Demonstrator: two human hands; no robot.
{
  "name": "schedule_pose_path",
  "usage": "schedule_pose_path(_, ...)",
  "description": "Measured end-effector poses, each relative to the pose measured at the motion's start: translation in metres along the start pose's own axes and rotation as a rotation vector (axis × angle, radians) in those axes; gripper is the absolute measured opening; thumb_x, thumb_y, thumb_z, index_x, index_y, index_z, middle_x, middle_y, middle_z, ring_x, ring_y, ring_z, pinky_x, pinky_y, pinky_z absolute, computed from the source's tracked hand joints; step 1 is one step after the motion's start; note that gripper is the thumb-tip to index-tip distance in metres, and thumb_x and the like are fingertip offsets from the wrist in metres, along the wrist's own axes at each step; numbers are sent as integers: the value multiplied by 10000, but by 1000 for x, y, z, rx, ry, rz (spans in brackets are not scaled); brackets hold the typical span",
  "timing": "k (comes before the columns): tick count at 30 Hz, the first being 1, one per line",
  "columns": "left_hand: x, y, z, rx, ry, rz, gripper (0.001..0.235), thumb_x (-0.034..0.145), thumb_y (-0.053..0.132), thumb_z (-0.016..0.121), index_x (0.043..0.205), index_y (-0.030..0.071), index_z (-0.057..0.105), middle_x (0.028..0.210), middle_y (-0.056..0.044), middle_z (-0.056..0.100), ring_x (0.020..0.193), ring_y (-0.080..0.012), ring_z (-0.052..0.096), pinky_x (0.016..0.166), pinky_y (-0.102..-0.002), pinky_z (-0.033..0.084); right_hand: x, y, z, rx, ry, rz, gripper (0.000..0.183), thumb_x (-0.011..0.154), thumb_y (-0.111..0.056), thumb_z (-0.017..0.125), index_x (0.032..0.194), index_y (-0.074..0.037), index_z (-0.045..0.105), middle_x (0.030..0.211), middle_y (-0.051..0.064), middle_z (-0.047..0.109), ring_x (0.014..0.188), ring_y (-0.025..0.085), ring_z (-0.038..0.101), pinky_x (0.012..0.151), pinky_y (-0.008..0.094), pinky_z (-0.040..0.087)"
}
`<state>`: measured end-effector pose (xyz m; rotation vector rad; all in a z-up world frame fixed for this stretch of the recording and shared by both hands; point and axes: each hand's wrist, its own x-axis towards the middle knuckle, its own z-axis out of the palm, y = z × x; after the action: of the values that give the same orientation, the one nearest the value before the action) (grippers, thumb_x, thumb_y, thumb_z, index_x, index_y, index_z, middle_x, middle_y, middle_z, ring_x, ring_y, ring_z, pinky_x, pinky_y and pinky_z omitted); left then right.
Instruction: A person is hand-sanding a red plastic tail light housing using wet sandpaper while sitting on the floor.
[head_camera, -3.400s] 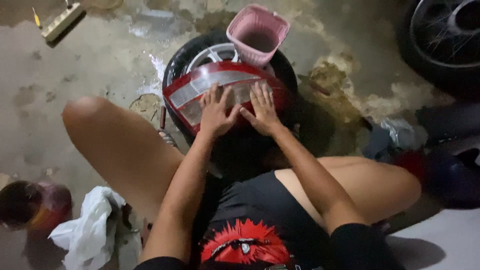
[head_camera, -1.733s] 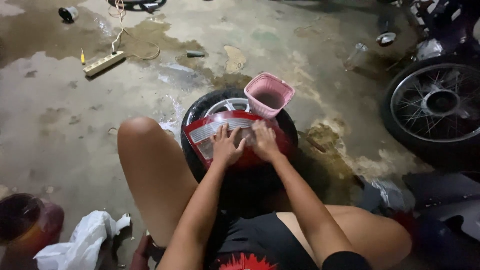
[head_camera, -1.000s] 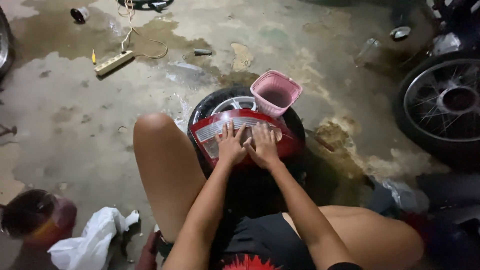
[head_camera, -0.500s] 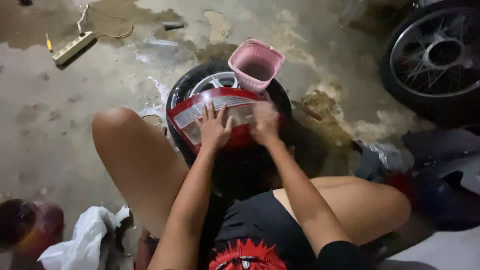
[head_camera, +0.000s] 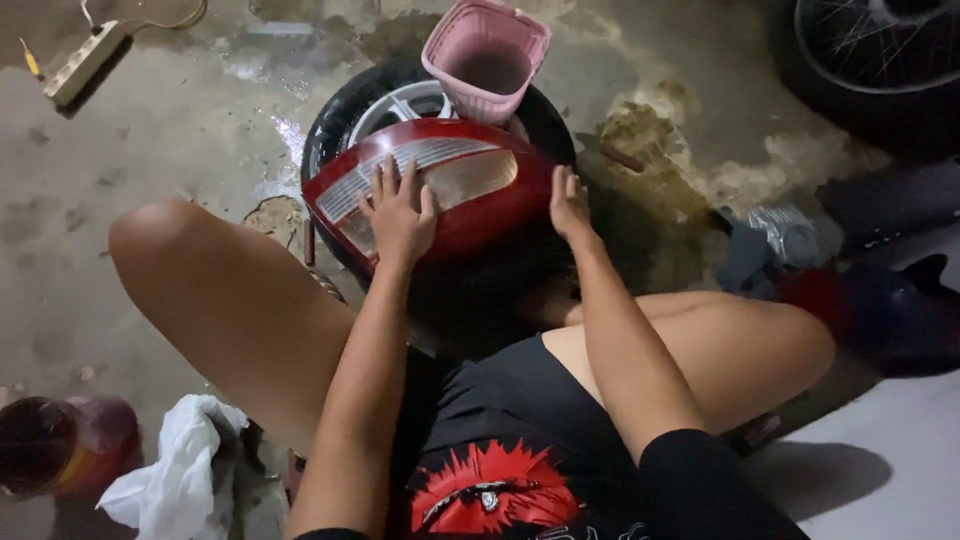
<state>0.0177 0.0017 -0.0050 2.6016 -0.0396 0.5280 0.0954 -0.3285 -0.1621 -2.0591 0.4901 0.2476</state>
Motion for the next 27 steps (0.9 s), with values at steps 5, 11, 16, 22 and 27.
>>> schedule_pose_path(5,7,-19,19,-34,17,-15,521,1021,359,559,1519,210,518,1609,-109,425,1496,-333,358,1160,-657,211,-129,-147,44,-482,788,-1194,211,975,-201,493,1124,-90,594,996,117,538,984,343,533,892,446,413)
schedule_pose_path(11,12,-56,47,-164,189,-6,560,945,172,604,1498,139,520,1485,-147,564,1384,-340,518,1114,-593,356,-148,-166,106,-696,162,-1087,810,948,-753,392,1584,-250,404,1663,97,341,1554,332,243,1239,602,182)
schedule_pose_path(16,6,-36,32,-92,228,-4,483,928,174,630,1409,133,623,1457,-130,580,1372,-329,523,1122,-533,356,-58,-122,64,-595,635,-1180,444,1032,-355,445,1435,-205,555,1208,116,639,1089,306,599,939,453,436)
schedule_pose_path(22,10,-34,34,-61,199,-27,516,911,214,612,1426,172,612,1499,-101,537,1410,-312,486,1142,-510,324,27,8,-6,-61,-7,-117,844,961,-938,146,1645,-445,188,1712,-52,159,1576,286,23,1261,576,15)
schedule_pose_path(27,12,-31,36,-47,123,-82,541,916,233,585,1456,205,576,1544,-84,483,1449,-310,427,1167,-524,274,-65,-104,17,-604,648,-844,324,979,-420,585,870,-132,685,881,110,631,877,352,626,743,513,505)
